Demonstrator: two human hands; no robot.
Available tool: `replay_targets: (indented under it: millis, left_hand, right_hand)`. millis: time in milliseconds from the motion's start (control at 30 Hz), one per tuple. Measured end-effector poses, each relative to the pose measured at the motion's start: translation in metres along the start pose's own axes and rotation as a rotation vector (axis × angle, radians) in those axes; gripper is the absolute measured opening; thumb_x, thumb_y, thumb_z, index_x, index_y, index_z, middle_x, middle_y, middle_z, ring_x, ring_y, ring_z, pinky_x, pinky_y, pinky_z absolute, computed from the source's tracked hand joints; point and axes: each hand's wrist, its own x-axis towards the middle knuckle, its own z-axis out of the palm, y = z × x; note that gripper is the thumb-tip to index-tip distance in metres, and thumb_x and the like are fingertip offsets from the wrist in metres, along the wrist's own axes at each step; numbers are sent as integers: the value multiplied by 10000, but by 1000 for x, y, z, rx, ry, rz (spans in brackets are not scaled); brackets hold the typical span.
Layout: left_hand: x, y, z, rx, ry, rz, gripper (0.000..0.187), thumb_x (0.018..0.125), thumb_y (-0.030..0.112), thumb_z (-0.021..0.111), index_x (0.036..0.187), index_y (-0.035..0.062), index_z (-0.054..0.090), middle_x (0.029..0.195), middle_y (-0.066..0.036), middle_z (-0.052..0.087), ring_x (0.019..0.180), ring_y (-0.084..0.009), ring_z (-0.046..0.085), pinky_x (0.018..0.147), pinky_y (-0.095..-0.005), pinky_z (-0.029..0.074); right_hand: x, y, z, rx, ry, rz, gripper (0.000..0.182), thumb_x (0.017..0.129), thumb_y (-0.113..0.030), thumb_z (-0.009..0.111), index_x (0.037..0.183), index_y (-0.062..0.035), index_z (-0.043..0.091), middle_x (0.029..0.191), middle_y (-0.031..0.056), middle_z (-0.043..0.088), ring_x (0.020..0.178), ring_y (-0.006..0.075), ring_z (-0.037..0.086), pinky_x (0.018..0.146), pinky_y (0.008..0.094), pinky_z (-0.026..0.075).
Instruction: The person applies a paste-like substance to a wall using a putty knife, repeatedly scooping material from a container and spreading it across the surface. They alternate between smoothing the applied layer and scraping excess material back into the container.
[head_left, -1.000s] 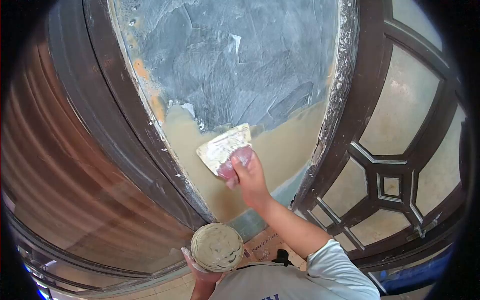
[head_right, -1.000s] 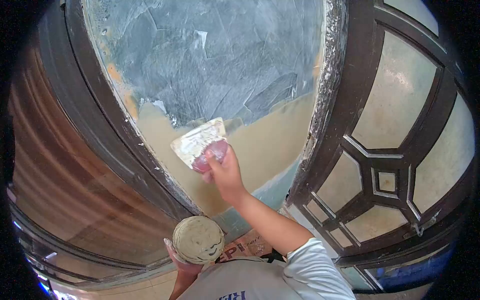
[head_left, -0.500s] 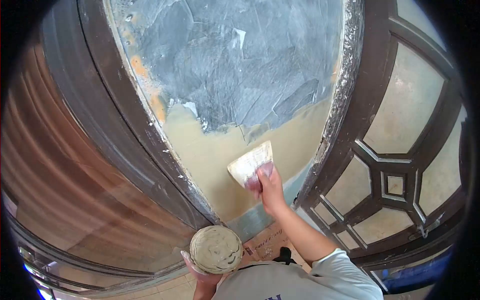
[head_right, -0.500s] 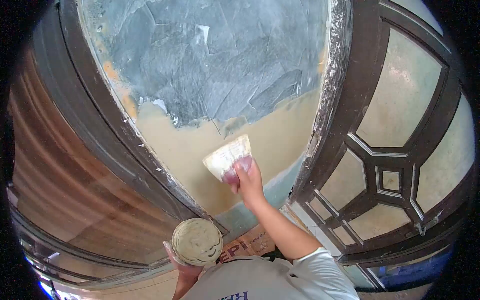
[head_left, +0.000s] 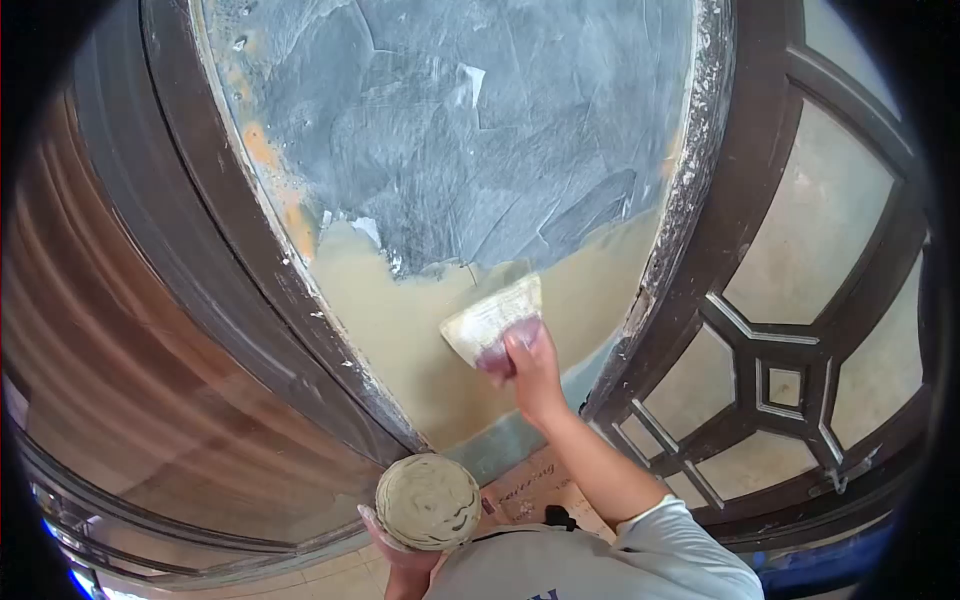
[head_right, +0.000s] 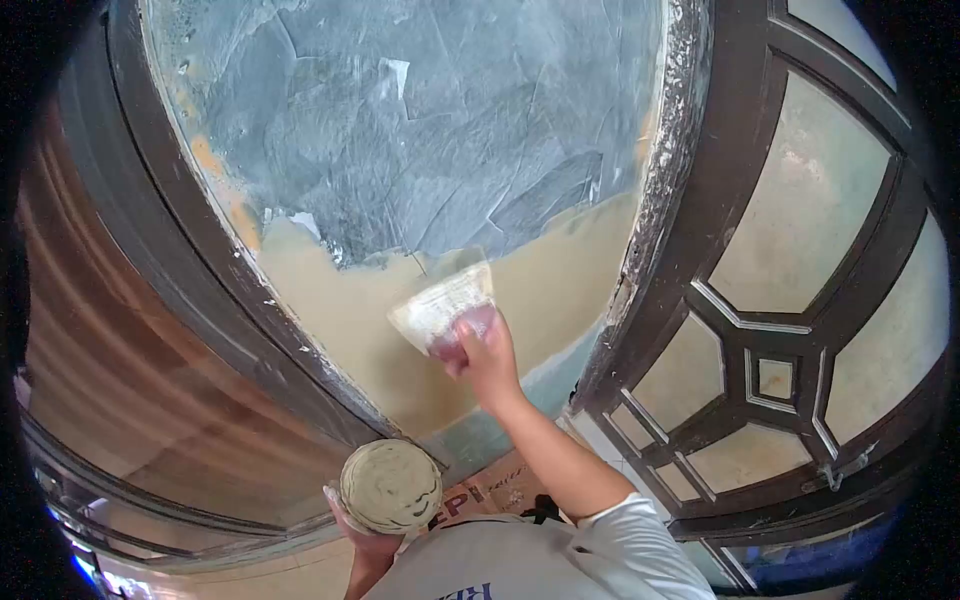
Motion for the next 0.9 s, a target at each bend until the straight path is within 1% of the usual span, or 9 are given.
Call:
replay_targets:
  millis: [67,100,167,300,367,400,467,633,900]
  left_hand:
    - [24,20,3,-1080,-5,-594,810,969,622,64,1483,38,289,1494,-164,371,1370,-308,381,1152,-469,282]
    - [26,19,9,-1083,-3,-583,810,969,622,64,1483,38,289,1494,-164,371,1370,-308,381,1152,-469,282]
    - [25,18,13,-1359,163,-581,680,987,415,473,1460,-27,267,1441,-199,427,1311,-299,455,1115,-473,332]
    - [24,20,18,-1494,234,-644,720,993,468,416,1483,-19,214,1452,-208,415,1324,-311,442,1134,-481,305]
    - [42,51,19,-2390,388,-433,747,997,538,303,1500,4,162,1477,-212,381,1324,-323,439,1149,-493,284]
    - [38,43,18,-2392,399,-424,747,997,538,303,1500,4,162,1477,-212,381,1324,-323,439,1149,-493,284]
    - [28,18,17,-1393,104,-749,898,895,750,97,1501,120,305,1524,-135,341,1373,-346,367,1123,-532,322]
    - [24,15,30,-1535,107,-683,854,916,712,187,1515,105,236,1526,-154,328,1367,-365,374,1134,-532,305]
    - [16,12,33,-1548,138,-759,939,848,815,195,1517,159,274,1538,-163,305,1375,-396,351,1105,-577,334]
  right_hand:
    - [16,-6,0,-16,-68,42,155,985,-237,517,1064,-107,485,790,40,624,626,116,599,489,265,446]
    - [20,5,-8,-17,-74,33,155,985,-237,517,1064,-107,485,790,40,624,626,116,599,489,265,446]
    - [0,38,-32,-38,38,229,176,980,-237,525,1067,-90,485,827,42,624,654,98,590,484,258,437]
    - [-15,76,-76,-170,77,26,182,963,-195,556,1091,-81,493,883,36,626,707,102,596,552,249,461]
    - [-6,57,-91,-390,-129,-206,223,926,-152,616,1111,-85,512,923,13,624,765,117,604,649,243,478]
    - [-4,25,-87,-472,-232,-175,229,879,-117,663,1077,-68,559,906,16,627,792,135,609,721,277,487]
    - [7,-20,-81,-702,-422,-269,208,865,-126,674,1040,-62,581,906,34,631,781,150,612,713,292,488]
    - [23,-68,-31,-1285,-835,-658,181,803,-146,673,972,-106,625,851,79,609,808,281,609,703,412,476]
    - [40,-211,65,-1499,-539,-1131,189,802,-116,595,986,-91,561,870,95,597,854,329,578,741,455,420]
